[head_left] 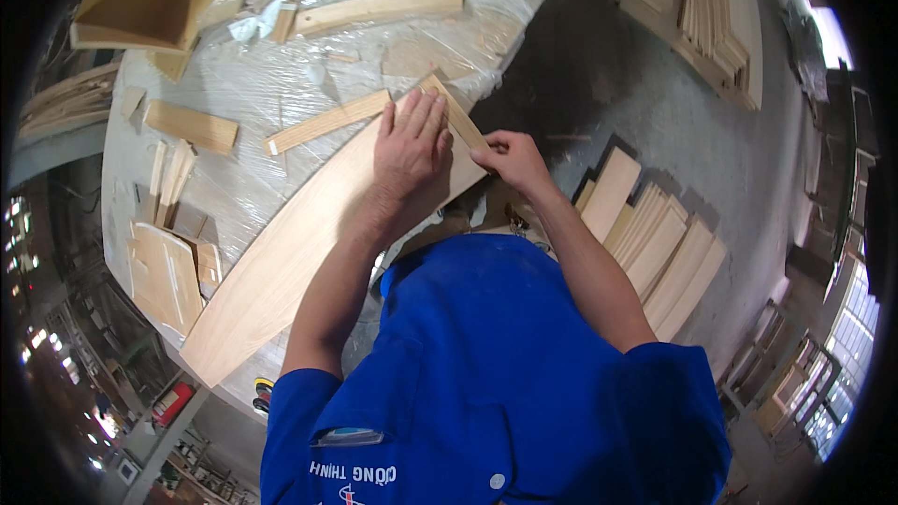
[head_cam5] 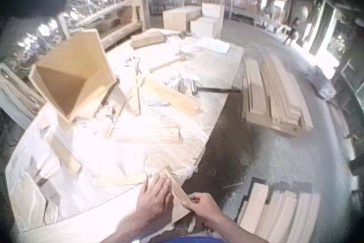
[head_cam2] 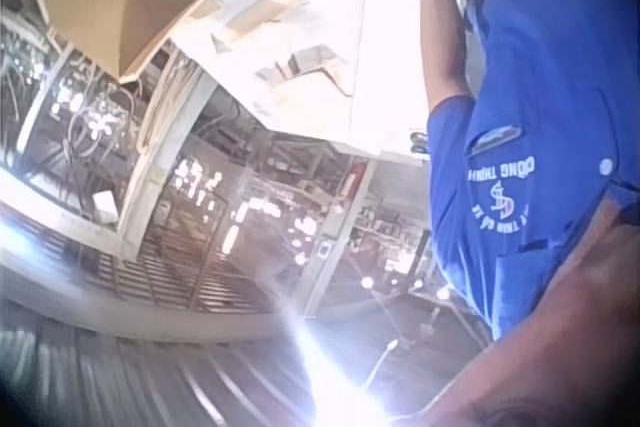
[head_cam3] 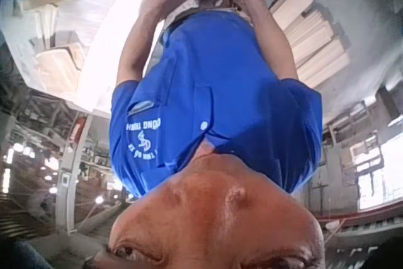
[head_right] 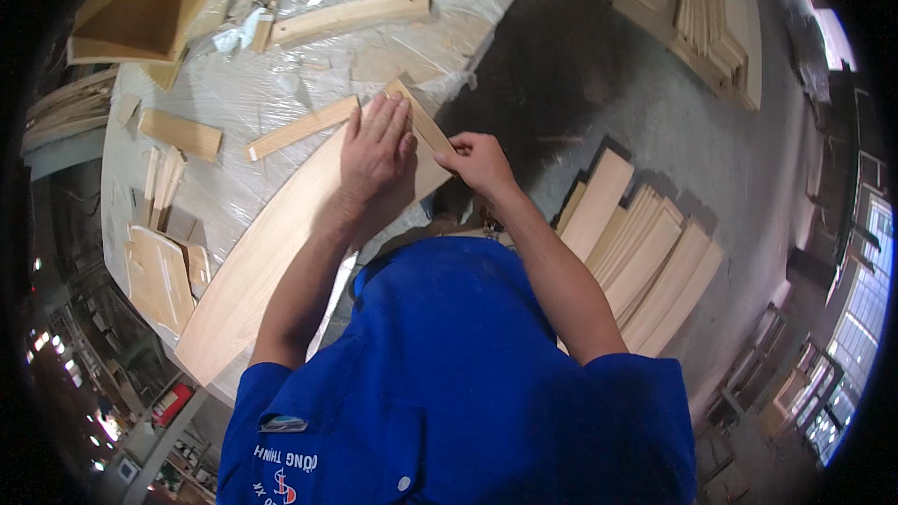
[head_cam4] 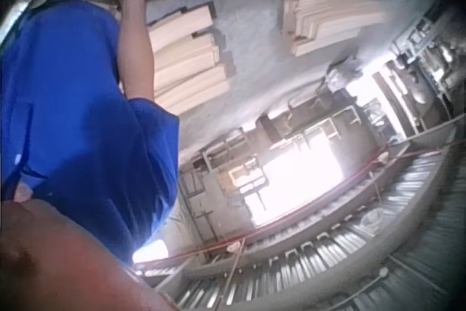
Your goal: The person applies glue to the edges of small wooden strips and attaches them to a larger wooden panel. They press the pieces together, inspect the alignment, and continue assembling additional strips onto the panel.
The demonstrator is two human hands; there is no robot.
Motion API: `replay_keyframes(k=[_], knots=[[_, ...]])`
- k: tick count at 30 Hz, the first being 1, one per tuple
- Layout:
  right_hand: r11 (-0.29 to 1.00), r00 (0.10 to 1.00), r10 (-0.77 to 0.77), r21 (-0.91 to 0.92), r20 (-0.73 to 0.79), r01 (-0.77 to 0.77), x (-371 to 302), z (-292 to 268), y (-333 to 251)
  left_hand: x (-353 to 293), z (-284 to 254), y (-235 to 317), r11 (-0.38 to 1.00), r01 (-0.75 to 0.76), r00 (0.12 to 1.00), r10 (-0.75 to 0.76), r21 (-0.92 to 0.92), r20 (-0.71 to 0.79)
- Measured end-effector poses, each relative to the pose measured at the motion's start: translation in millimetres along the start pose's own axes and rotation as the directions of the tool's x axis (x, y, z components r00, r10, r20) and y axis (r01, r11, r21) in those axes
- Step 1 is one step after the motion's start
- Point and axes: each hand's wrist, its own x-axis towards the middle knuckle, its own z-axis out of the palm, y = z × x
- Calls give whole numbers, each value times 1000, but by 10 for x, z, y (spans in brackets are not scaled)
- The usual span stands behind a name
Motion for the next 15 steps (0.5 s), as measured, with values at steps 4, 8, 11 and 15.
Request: replay_keyframes(k=[4,8,11,15], knots=[[999,998,-33,-30,52,35,36,-105,38,-10,44,-33,998,-1,998,-2,-61,-57],[958,992,-107,-259,64,121,109,-163,-2,-12,-13,-35,998,0,999,-2,-61,-33],[950,986,-119,-274,118,147,194,-205,-2,-52,-58,-17,997,6,1000,-7,-79,-22],[941,985,-162,-289,65,174,334,-113,-77,-7,-177,-86,995,47,998,-51,-86,-41]])
